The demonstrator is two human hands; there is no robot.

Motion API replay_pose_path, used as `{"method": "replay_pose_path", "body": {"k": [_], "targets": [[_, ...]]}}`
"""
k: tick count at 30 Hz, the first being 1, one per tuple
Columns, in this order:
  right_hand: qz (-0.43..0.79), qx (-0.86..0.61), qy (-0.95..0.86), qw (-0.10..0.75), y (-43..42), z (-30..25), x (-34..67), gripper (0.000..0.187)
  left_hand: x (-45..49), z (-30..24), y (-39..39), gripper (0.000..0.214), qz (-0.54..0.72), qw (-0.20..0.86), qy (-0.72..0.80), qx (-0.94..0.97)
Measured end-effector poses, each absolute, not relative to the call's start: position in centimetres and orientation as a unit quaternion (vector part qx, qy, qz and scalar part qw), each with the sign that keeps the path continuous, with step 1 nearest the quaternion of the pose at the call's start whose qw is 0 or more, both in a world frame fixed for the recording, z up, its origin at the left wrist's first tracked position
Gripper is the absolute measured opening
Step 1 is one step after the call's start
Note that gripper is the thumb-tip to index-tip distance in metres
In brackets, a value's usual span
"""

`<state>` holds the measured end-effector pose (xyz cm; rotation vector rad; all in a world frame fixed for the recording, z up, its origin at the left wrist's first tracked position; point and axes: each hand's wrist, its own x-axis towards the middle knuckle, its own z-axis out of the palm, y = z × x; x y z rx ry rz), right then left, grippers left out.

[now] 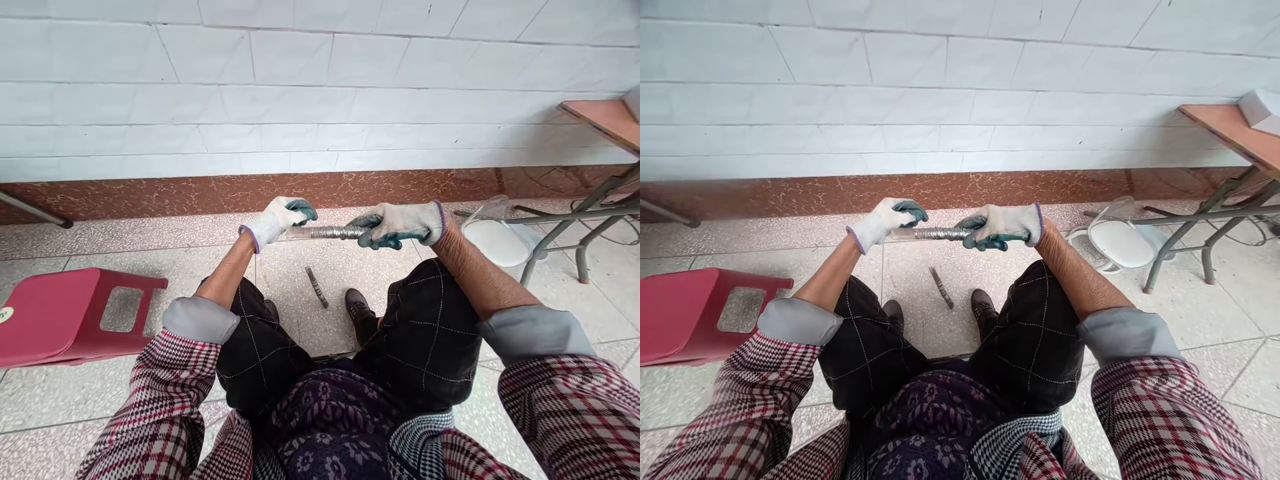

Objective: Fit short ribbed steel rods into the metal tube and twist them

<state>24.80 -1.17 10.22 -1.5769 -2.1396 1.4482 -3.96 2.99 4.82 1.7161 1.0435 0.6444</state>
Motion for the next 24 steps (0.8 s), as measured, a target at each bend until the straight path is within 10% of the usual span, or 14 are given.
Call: {"method": "replay_pose_path", "body": {"k": [8,19,24], "targets": [[0.492,-0.531,-0.644,0.247,0.3,10.3,20.1,0.032,-4.2,4.7,1.5,0.035,0.288,0.545,0.439,0.654],[0.145,-0.603,-0.779,0.088,3.1,7.8,18.6,0.044,-5.4,4.4,1.4,0.020,0.244,0.498,0.518,0.651],[0.318,-0.573,-0.752,0.065,2.9,7.6,19.8,0.036,-6.5,4.6,2.7,0.015,0.288,0.426,0.540,0.667]]}}
